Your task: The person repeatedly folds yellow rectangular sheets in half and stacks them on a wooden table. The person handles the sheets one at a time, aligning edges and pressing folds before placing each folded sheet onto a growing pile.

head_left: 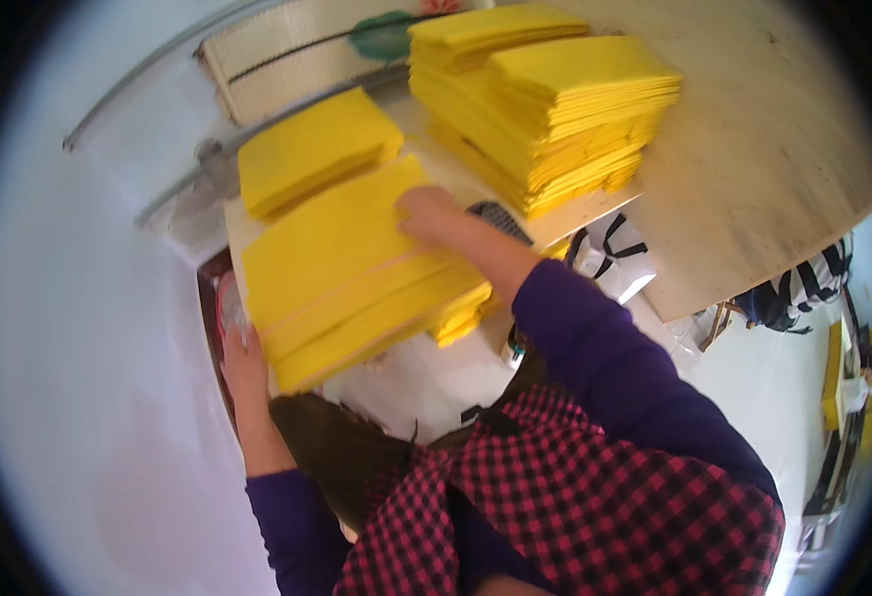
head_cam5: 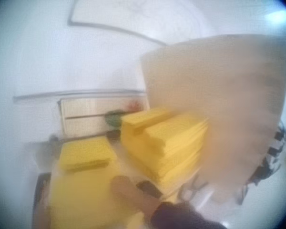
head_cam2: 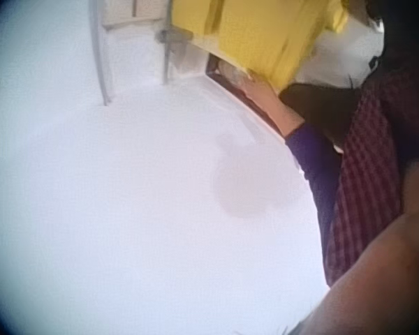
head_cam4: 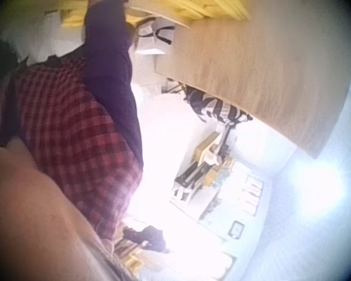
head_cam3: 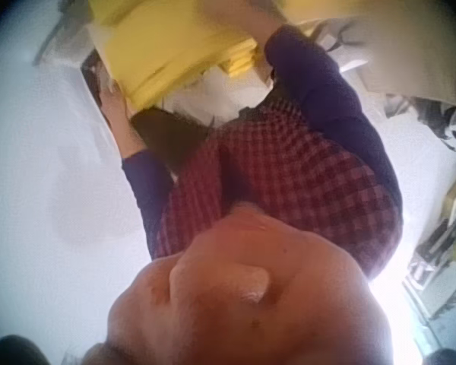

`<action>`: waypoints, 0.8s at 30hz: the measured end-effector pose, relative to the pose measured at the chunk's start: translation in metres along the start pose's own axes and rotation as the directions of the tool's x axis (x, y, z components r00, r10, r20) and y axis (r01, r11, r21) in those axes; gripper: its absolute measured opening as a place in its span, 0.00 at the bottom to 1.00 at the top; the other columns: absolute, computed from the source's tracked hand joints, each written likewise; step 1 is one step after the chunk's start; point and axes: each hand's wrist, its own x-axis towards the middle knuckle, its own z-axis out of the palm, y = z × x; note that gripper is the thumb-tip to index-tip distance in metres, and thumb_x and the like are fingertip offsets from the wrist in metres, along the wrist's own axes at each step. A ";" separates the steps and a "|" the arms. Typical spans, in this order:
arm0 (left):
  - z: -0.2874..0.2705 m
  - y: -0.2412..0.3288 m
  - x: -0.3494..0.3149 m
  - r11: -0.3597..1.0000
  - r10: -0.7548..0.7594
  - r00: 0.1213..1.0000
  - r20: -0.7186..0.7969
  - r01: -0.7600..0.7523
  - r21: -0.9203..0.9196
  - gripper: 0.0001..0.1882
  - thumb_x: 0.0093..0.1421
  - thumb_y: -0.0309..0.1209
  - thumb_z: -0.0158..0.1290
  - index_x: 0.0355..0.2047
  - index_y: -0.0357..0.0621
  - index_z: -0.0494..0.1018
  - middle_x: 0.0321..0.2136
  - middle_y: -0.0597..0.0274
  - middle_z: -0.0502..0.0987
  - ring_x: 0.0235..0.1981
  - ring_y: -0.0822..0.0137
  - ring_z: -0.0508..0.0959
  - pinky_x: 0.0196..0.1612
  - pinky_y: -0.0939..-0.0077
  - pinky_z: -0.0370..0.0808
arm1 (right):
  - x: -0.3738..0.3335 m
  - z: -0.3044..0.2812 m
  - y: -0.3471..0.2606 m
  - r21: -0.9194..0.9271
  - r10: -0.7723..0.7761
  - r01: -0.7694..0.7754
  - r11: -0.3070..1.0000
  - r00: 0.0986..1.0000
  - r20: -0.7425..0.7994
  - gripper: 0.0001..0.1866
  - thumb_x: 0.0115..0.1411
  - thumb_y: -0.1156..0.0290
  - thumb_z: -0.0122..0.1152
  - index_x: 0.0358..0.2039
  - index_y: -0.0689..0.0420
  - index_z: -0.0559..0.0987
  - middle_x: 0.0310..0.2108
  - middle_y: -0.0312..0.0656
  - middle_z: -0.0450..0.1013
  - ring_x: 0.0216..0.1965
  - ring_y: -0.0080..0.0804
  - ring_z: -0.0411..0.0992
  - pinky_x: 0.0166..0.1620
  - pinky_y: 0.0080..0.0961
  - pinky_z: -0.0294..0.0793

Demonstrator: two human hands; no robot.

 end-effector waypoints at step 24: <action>-0.024 0.029 -0.036 0.960 0.135 0.969 -0.206 -0.180 -0.216 0.27 0.60 0.29 0.53 0.59 0.34 0.63 0.58 0.45 0.67 0.58 0.57 0.68 0.60 0.68 0.63 | 0.003 -0.072 -0.024 0.062 -0.279 0.273 0.960 0.945 0.169 0.14 0.52 0.67 0.62 0.39 0.56 0.78 0.37 0.45 0.77 0.40 0.42 0.75 0.39 0.36 0.73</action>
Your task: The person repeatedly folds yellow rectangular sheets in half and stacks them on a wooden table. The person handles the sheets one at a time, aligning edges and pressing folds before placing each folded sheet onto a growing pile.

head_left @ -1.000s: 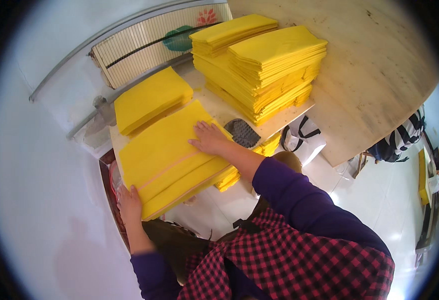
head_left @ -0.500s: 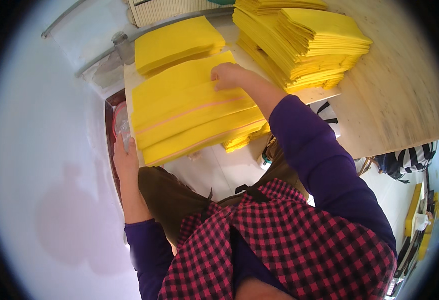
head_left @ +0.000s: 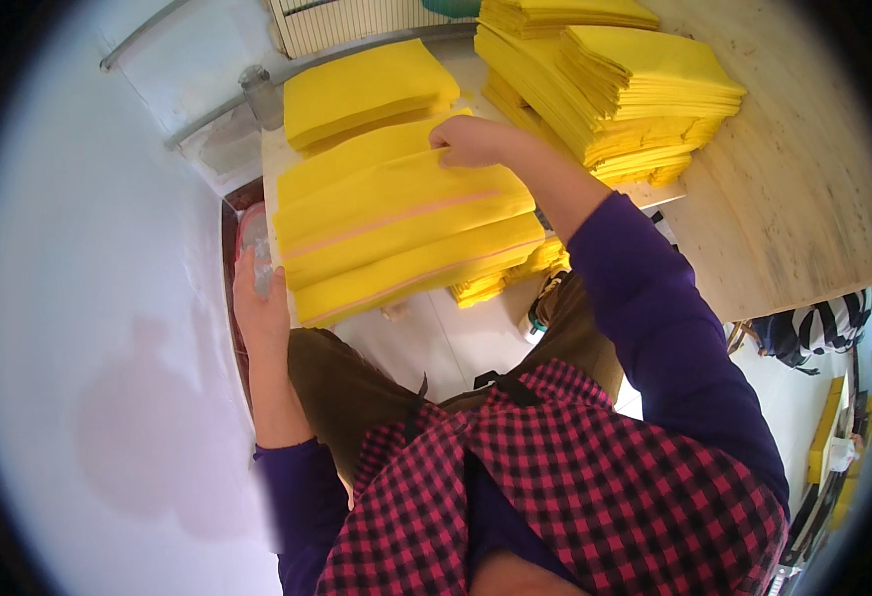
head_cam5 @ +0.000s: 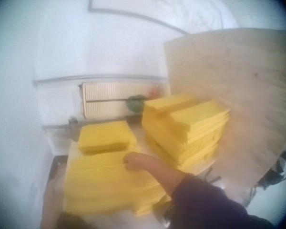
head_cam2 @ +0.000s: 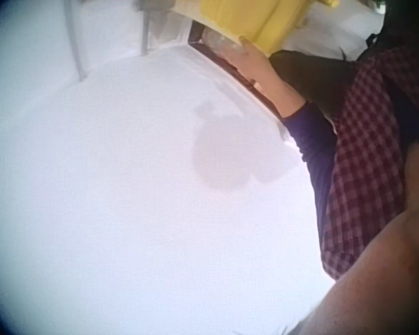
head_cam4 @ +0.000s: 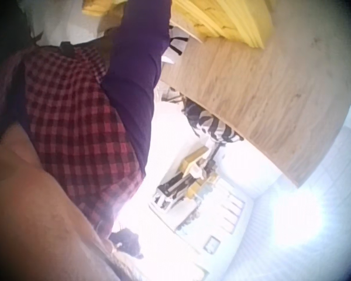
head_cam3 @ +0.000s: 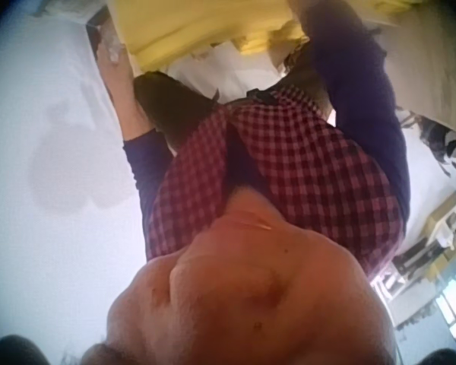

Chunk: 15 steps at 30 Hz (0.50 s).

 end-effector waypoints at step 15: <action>-0.008 0.054 -0.001 0.682 -0.121 0.978 0.170 0.206 -0.701 0.38 0.54 0.16 0.55 0.64 0.36 0.54 0.60 0.48 0.62 0.59 0.60 0.66 0.60 0.67 0.64 | -0.130 -0.042 -0.063 -0.282 -0.179 0.067 0.957 0.902 -0.392 0.06 0.58 0.66 0.56 0.37 0.49 0.74 0.23 0.46 0.74 0.29 0.50 0.74 0.31 0.44 0.70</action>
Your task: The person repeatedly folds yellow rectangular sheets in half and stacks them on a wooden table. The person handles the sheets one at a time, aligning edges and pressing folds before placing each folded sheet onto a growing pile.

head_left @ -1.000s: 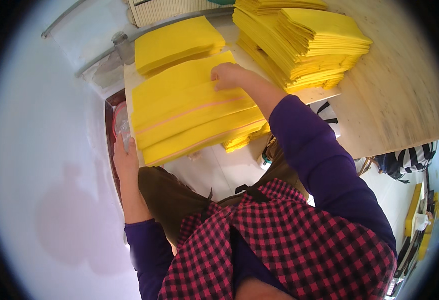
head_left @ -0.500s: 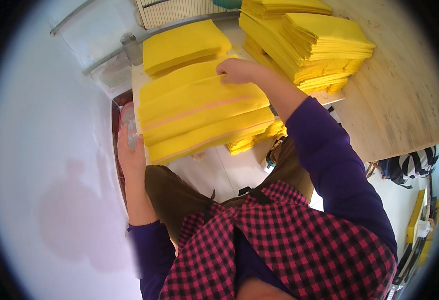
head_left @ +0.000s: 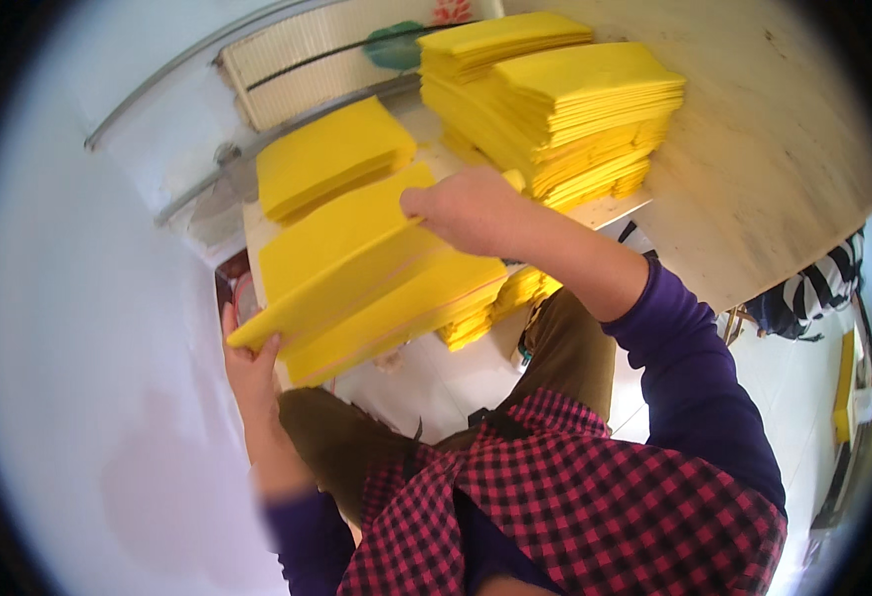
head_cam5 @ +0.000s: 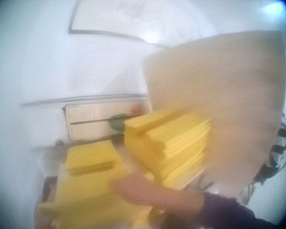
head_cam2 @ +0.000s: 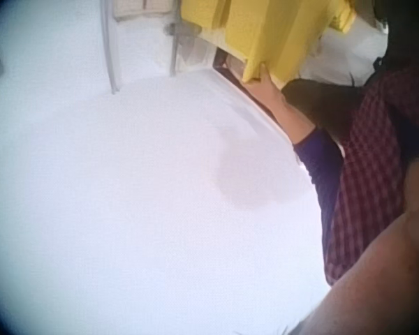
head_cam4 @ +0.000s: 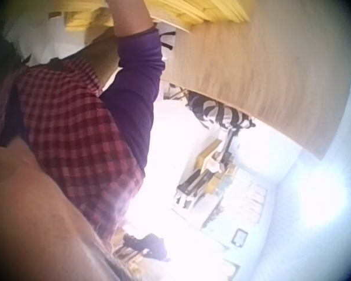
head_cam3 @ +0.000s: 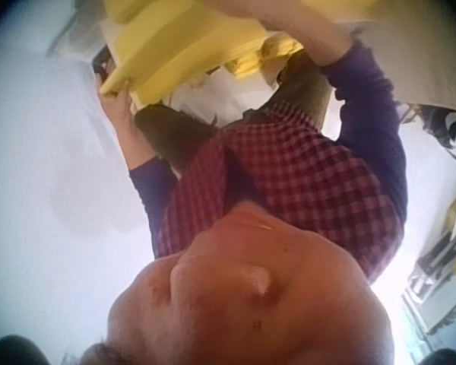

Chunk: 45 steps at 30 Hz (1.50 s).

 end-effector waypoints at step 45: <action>0.289 0.151 0.306 0.793 0.384 0.891 0.244 -0.453 0.408 0.17 0.55 0.34 0.61 0.40 0.33 0.77 0.34 0.63 0.77 0.36 0.70 0.74 0.41 0.76 0.68 | 0.124 -0.182 0.341 -0.485 0.218 -0.384 0.786 0.906 -0.364 0.11 0.56 0.70 0.51 0.34 0.59 0.81 0.35 0.53 0.76 0.40 0.52 0.74 0.44 0.45 0.72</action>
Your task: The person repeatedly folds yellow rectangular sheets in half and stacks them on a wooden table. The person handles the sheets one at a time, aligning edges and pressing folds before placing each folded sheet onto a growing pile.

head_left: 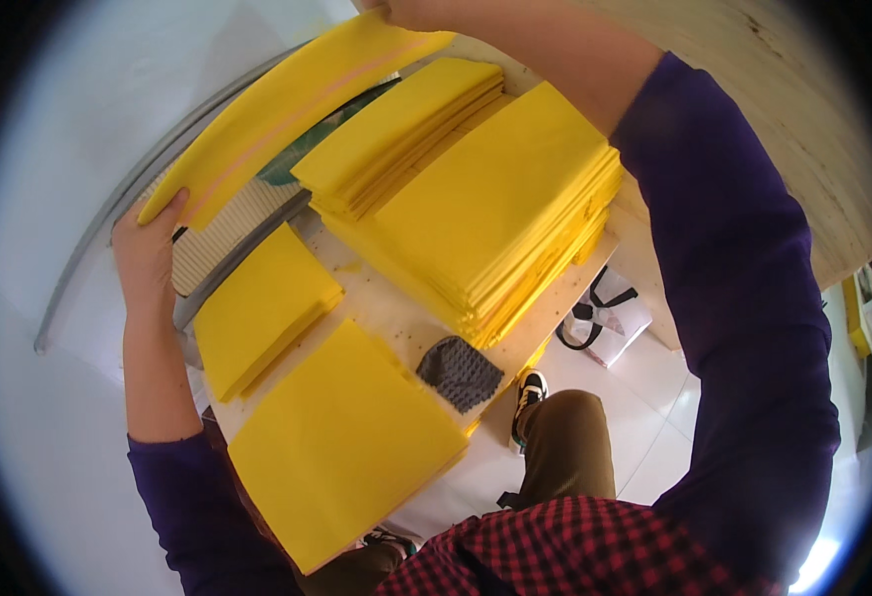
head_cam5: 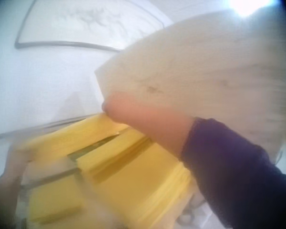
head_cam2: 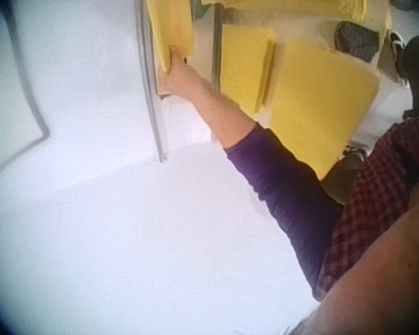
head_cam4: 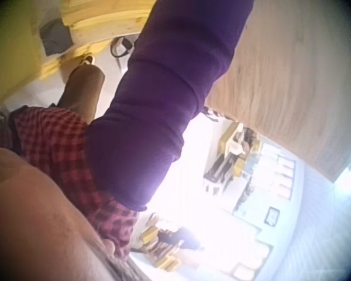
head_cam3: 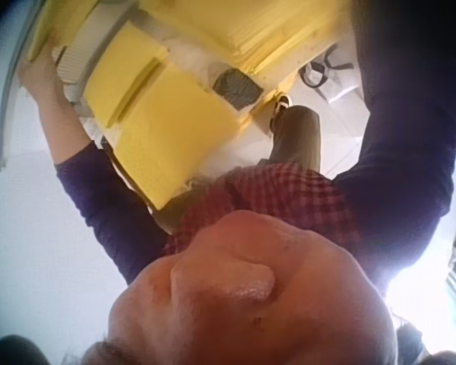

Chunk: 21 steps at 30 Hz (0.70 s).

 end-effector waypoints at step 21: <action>0.196 -0.105 0.016 0.935 0.353 0.895 0.272 -0.325 -0.143 0.20 0.55 0.13 0.48 0.44 0.46 0.78 0.49 0.58 0.77 0.53 0.61 0.74 0.55 0.73 0.69 | -0.053 0.158 0.086 0.209 -0.054 -0.078 0.975 0.828 0.559 0.22 0.58 0.77 0.56 0.55 0.55 0.72 0.47 0.42 0.74 0.46 0.39 0.74 0.48 0.32 0.76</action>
